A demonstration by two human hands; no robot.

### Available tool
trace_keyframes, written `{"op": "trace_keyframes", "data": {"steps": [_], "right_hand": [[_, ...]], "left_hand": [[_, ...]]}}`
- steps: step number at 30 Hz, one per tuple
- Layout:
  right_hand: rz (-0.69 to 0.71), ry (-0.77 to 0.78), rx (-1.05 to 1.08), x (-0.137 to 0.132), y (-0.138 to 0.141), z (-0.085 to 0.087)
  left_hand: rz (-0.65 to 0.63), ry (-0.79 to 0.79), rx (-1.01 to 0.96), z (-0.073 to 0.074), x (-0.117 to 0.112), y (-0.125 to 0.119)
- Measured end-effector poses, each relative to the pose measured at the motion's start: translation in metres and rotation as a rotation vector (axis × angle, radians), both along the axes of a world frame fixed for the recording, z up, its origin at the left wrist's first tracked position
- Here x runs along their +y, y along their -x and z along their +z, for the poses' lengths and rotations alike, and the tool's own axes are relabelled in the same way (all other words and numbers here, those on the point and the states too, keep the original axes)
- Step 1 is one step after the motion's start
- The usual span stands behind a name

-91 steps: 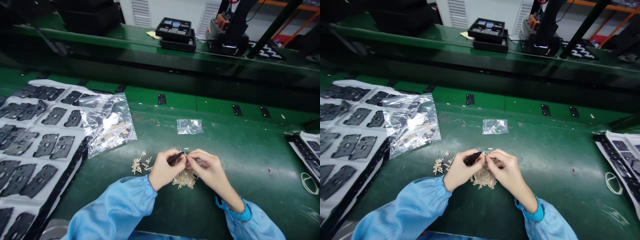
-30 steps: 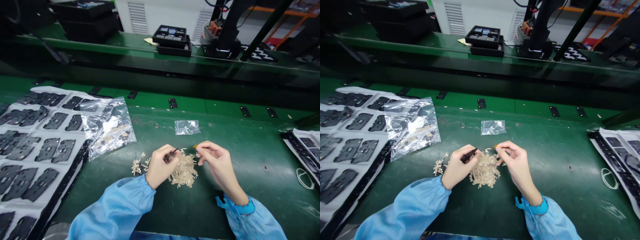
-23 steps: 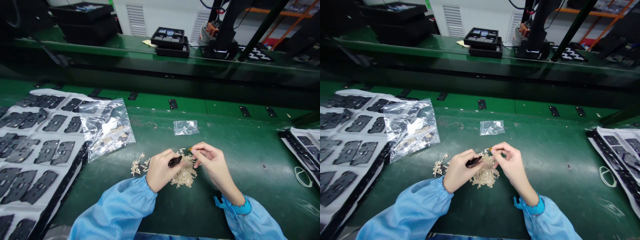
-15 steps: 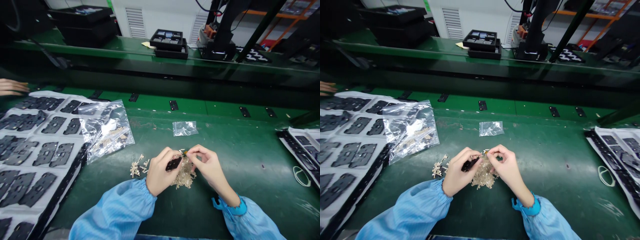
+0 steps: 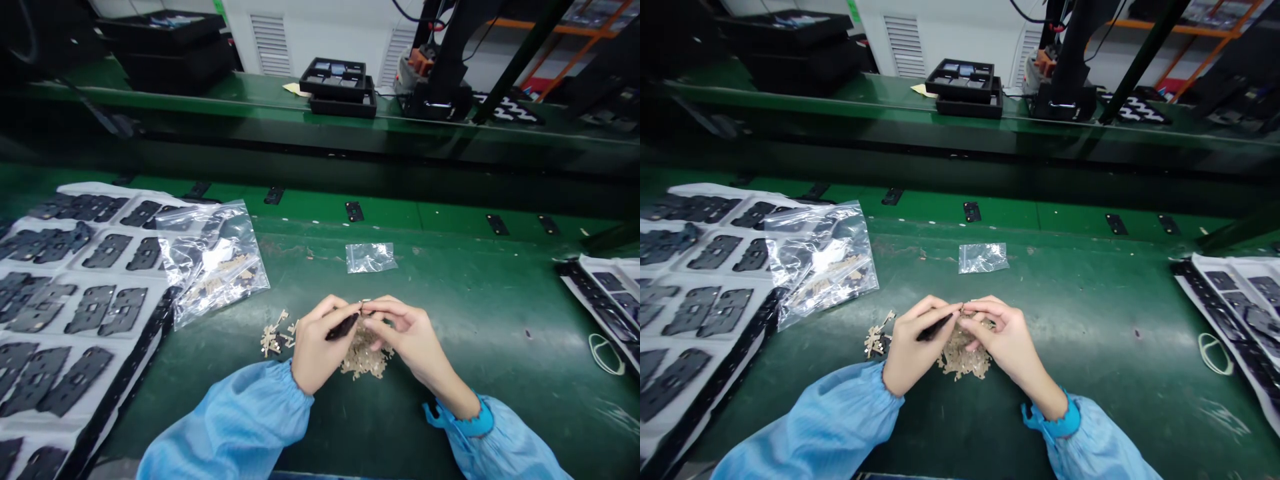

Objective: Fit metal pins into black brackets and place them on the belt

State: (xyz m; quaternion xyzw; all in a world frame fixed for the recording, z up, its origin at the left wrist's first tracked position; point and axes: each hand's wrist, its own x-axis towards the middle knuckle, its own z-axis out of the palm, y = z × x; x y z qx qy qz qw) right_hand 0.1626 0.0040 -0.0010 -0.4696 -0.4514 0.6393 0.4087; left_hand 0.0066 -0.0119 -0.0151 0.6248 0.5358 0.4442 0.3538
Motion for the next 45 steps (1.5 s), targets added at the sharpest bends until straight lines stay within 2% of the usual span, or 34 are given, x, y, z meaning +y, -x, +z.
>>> {"op": "trace_keyframes", "data": {"steps": [6,8,11,18,21,24,27,31,45], "right_hand": [[-0.086,0.094,0.051,0.001,-0.002,-0.003],[-0.079,0.128,0.084,0.002,-0.003,-0.004],[-0.065,0.135,0.119,0.001,-0.003,-0.003],[-0.112,0.053,0.061,-0.002,0.002,-0.003],[-0.129,0.059,0.068,-0.003,0.002,-0.003],[-0.076,0.113,0.109,-0.005,-0.001,0.001],[0.018,0.18,0.173,-0.008,-0.003,0.007],[0.097,0.22,0.237,-0.011,-0.001,0.013],[0.068,0.252,0.186,-0.011,0.001,0.008]], "left_hand": [[0.025,0.476,-0.476,0.005,0.009,-0.003],[0.012,0.564,-0.578,0.005,0.008,-0.003],[-0.02,0.599,-0.631,0.005,0.006,-0.003],[-0.028,0.557,-0.579,0.006,0.005,-0.003],[0.018,0.515,-0.698,0.003,0.006,0.0],[0.103,0.496,-0.791,-0.001,0.011,0.005],[0.159,0.454,-0.645,-0.004,0.019,0.009],[0.173,0.305,-0.474,-0.006,0.024,0.011],[0.166,0.253,-0.491,-0.001,0.018,0.005]]}}
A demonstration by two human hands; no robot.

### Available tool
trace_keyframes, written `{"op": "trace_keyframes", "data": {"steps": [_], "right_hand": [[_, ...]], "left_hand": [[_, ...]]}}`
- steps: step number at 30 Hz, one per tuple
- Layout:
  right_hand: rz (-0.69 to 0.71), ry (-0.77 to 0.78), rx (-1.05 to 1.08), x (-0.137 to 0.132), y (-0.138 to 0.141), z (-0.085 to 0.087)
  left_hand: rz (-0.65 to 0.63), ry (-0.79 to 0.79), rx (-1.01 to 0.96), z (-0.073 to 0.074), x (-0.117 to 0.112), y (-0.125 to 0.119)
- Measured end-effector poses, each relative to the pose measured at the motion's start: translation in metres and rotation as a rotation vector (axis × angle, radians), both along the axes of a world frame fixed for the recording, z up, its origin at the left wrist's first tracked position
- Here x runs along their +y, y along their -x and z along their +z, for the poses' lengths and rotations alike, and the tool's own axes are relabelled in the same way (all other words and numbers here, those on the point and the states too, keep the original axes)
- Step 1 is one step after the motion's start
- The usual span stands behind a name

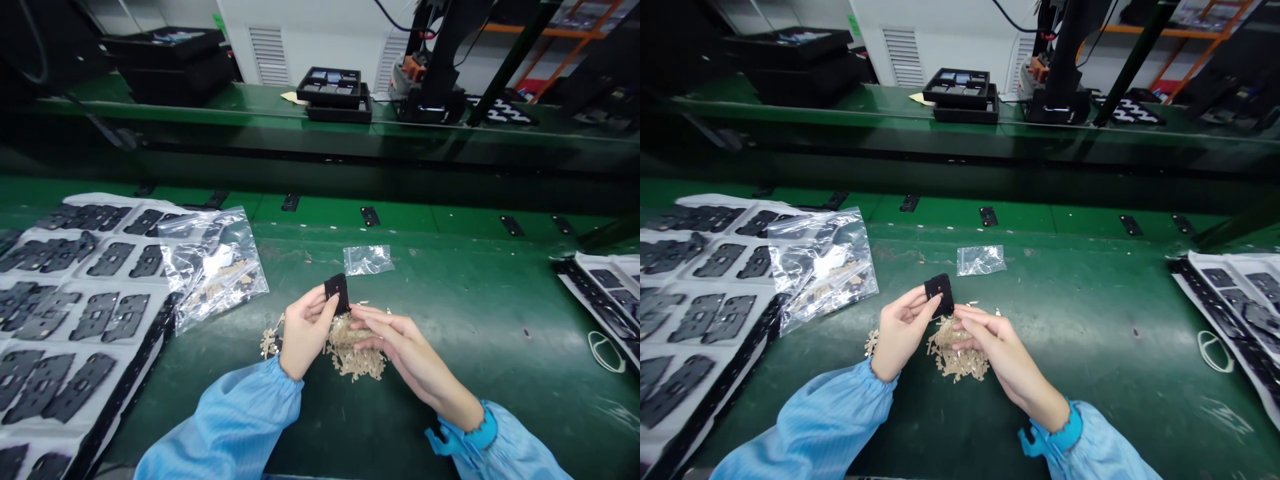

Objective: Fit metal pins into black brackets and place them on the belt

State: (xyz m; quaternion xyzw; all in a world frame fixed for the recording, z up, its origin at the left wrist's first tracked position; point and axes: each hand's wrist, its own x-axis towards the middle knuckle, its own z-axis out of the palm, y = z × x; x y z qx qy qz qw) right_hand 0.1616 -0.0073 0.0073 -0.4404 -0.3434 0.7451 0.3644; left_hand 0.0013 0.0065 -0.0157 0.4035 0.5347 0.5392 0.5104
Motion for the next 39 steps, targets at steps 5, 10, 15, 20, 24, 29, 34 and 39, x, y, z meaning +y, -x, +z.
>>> {"op": "trace_keyframes", "data": {"steps": [5,10,15,20,24,29,34,39], "right_hand": [[-0.006,-0.004,-0.026,0.002,0.0,-0.003],[-0.013,-0.004,-0.025,0.003,0.0,-0.002],[-0.013,-0.002,0.023,0.003,-0.001,0.0],[0.014,0.045,0.095,0.005,-0.004,0.0],[0.016,0.088,0.144,0.006,-0.006,0.002],[0.015,0.135,0.162,0.008,-0.006,0.004],[0.021,0.149,0.147,0.009,-0.007,0.003],[0.027,0.123,0.087,0.013,-0.012,0.001]], "left_hand": [[0.001,0.006,0.015,0.0,-0.001,0.0],[-0.008,-0.007,0.012,0.0,0.0,0.0],[-0.018,-0.006,0.002,-0.001,-0.002,0.0],[-0.019,-0.013,0.01,-0.001,-0.001,0.0],[-0.024,-0.016,0.012,-0.001,-0.001,0.0],[-0.032,-0.008,0.012,0.001,-0.002,0.0],[-0.043,0.008,-0.001,0.004,-0.003,0.001],[-0.082,0.04,-0.047,0.004,-0.002,0.002]]}}
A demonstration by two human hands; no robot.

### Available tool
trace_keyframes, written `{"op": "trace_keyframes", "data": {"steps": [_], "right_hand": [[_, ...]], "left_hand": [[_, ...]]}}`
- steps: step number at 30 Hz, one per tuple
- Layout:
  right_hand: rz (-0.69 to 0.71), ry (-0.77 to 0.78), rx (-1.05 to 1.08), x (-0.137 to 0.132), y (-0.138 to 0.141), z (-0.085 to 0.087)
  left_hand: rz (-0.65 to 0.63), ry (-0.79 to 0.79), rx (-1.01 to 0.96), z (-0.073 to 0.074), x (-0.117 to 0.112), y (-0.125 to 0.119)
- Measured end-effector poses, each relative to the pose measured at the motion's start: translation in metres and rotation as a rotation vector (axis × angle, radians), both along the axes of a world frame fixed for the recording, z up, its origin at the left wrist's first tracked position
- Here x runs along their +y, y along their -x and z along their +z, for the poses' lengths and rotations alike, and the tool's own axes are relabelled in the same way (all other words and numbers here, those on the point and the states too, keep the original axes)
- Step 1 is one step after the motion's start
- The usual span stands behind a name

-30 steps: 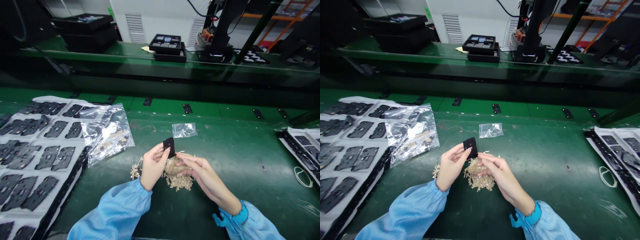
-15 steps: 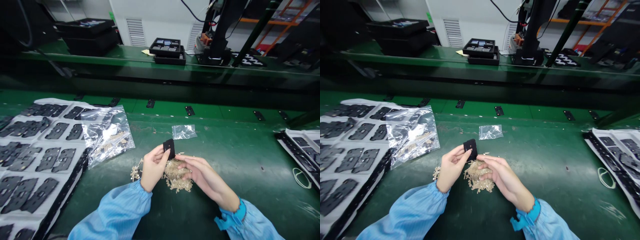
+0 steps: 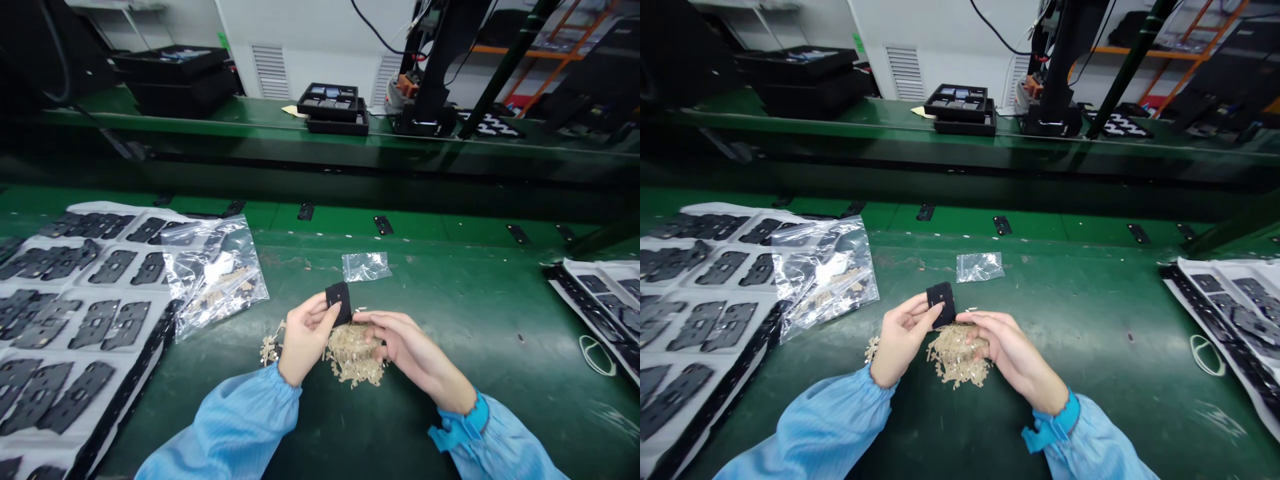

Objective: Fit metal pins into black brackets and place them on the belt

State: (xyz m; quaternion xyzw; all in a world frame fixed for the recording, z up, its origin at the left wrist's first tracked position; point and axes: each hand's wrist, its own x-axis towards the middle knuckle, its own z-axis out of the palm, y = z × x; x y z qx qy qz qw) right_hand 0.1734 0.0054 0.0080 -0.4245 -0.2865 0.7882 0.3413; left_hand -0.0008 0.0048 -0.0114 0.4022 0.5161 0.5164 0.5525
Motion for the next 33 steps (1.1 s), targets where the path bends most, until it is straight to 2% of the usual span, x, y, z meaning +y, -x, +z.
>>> {"op": "trace_keyframes", "data": {"steps": [7,17,28,33], "right_hand": [[0.02,-0.106,-0.176,0.003,-0.001,-0.003],[-0.032,-0.139,-0.295,0.001,0.006,-0.015],[-0.005,-0.236,-0.343,-0.001,0.003,-0.024],[-0.002,-0.24,-0.359,-0.002,0.005,-0.022]], "left_hand": [[-0.048,0.034,-0.04,0.005,-0.001,0.0],[-0.072,0.096,-0.044,0.012,-0.002,-0.001],[-0.129,0.108,-0.075,0.015,-0.002,-0.001],[-0.143,0.115,-0.071,0.013,-0.002,0.0]]}}
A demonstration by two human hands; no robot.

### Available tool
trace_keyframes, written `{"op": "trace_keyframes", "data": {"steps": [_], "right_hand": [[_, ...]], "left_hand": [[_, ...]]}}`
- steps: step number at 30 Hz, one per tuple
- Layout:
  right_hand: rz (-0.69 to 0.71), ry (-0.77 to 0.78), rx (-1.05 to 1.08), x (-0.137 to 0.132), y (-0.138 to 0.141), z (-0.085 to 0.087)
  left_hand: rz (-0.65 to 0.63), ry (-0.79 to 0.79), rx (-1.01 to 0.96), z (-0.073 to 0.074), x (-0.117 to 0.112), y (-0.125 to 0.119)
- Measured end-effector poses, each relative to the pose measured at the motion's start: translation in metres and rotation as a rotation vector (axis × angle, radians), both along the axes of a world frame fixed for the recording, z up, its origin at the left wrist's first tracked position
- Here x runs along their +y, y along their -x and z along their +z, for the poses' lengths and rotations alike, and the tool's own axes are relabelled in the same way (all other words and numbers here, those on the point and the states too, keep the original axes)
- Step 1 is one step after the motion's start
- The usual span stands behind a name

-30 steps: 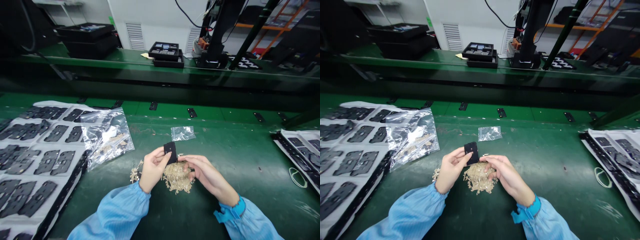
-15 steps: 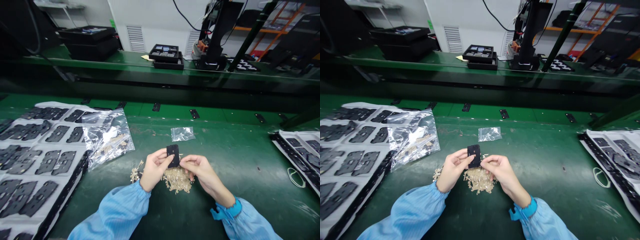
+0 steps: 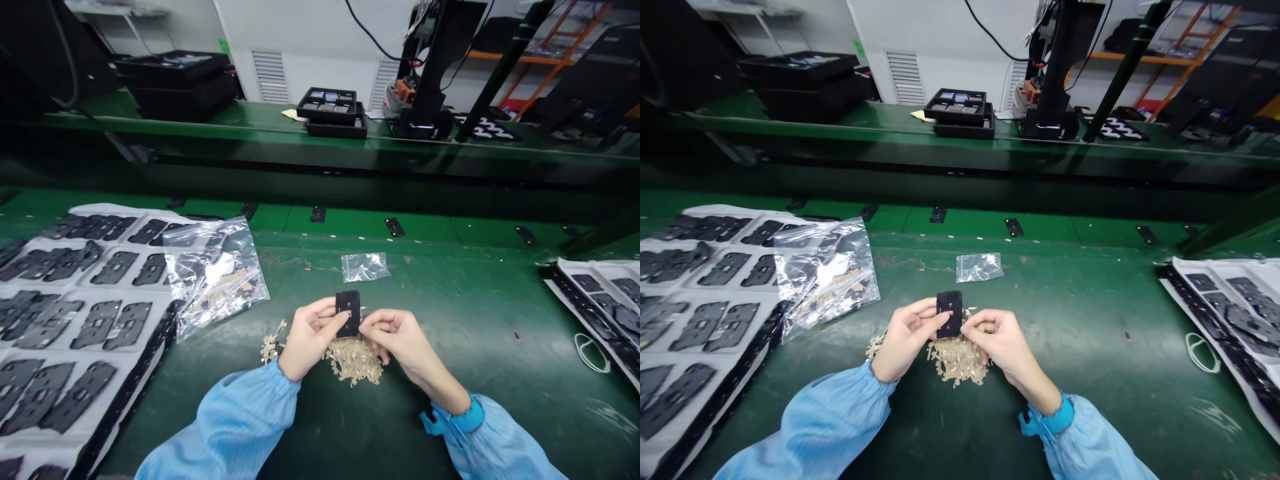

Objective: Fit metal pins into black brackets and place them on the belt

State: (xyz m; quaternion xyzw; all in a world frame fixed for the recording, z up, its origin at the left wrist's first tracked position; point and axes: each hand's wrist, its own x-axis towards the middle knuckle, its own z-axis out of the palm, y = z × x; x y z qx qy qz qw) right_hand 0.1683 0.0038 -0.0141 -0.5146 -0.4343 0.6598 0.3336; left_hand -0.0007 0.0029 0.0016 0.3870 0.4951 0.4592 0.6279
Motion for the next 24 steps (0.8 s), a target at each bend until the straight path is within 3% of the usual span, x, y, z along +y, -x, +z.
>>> {"op": "trace_keyframes", "data": {"steps": [10,15,24], "right_hand": [[-0.045,0.001,0.025,-0.0032,0.0046,0.0023],[-0.028,0.018,0.101,-0.0017,0.001,0.0074],[0.077,0.181,0.417,-0.0016,0.0021,0.0055]], "left_hand": [[0.023,0.028,-0.04,-0.0036,0.001,0.0003],[-0.003,0.085,-0.184,-0.0053,0.0013,0.0021],[-0.091,0.159,-0.443,-0.0057,-0.0034,-0.0009]]}}
